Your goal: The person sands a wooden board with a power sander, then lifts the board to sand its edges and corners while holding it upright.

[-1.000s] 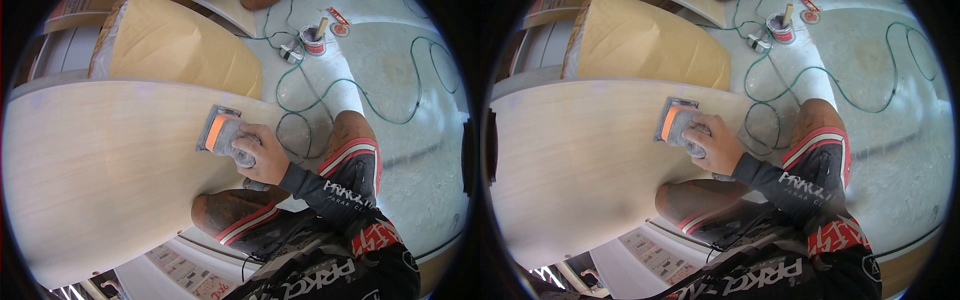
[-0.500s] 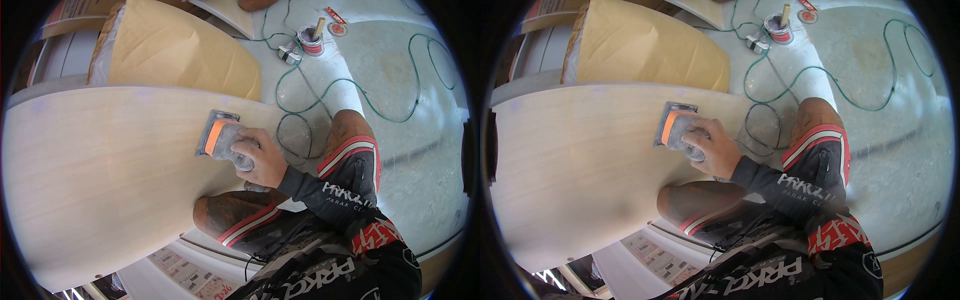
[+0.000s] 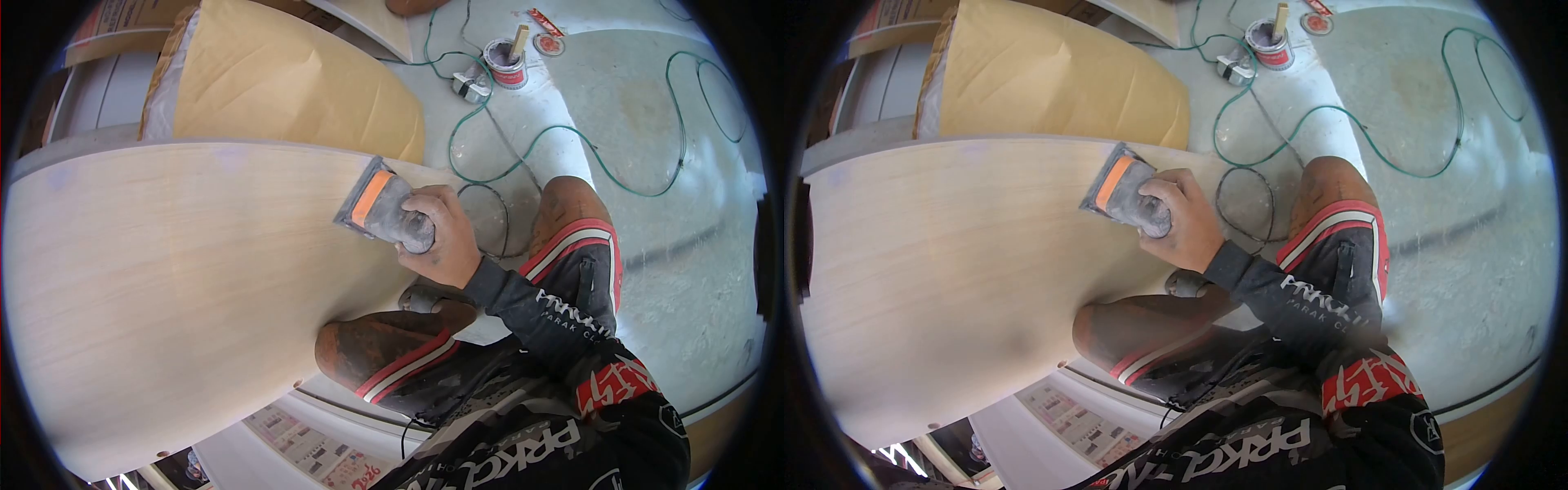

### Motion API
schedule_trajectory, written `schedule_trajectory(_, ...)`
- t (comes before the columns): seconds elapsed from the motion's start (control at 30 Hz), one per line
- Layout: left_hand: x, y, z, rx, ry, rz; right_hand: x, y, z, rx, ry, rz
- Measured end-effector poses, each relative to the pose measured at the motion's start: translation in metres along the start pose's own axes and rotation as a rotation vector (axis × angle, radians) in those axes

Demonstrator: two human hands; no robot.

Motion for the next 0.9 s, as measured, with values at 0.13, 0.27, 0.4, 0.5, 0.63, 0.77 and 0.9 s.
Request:
schedule_trajectory(0.13,0.003,0.003,0.000,-0.004,-0.004,0.004,0.000,-0.010,-0.016,0.039,-0.010,-0.013)
schedule_trajectory(0.27,0.003,-0.001,-0.002,-0.006,-0.006,-0.001,0.003,-0.014,-0.012,0.061,-0.053,0.028)
schedule_trajectory(0.4,0.001,-0.001,-0.003,-0.007,0.002,-0.001,0.008,-0.018,-0.004,0.031,-0.036,0.051)
schedule_trajectory(0.5,0.000,-0.001,0.000,-0.014,-0.010,-0.005,0.002,-0.018,-0.015,0.020,-0.017,-0.024)
schedule_trajectory(0.63,0.002,-0.003,-0.002,-0.016,-0.017,0.001,-0.003,-0.019,-0.014,0.071,-0.016,-0.013)
schedule_trajectory(0.77,0.001,-0.003,-0.004,-0.017,-0.015,-0.002,0.004,-0.021,-0.009,0.077,0.011,-0.001)
schedule_trajectory(0.9,0.002,-0.002,-0.001,-0.023,-0.016,0.001,-0.002,-0.023,-0.021,0.063,-0.031,-0.038)
Point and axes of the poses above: each hand's wrist, its own y-axis away from the middle knuckle, its own x-axis out of the back of the hand, z = x × y, the point moved 9 cm from there along -y, towards the middle knuckle, and after that the axes turned 5 degrees about -x, right-handed, at the moved point
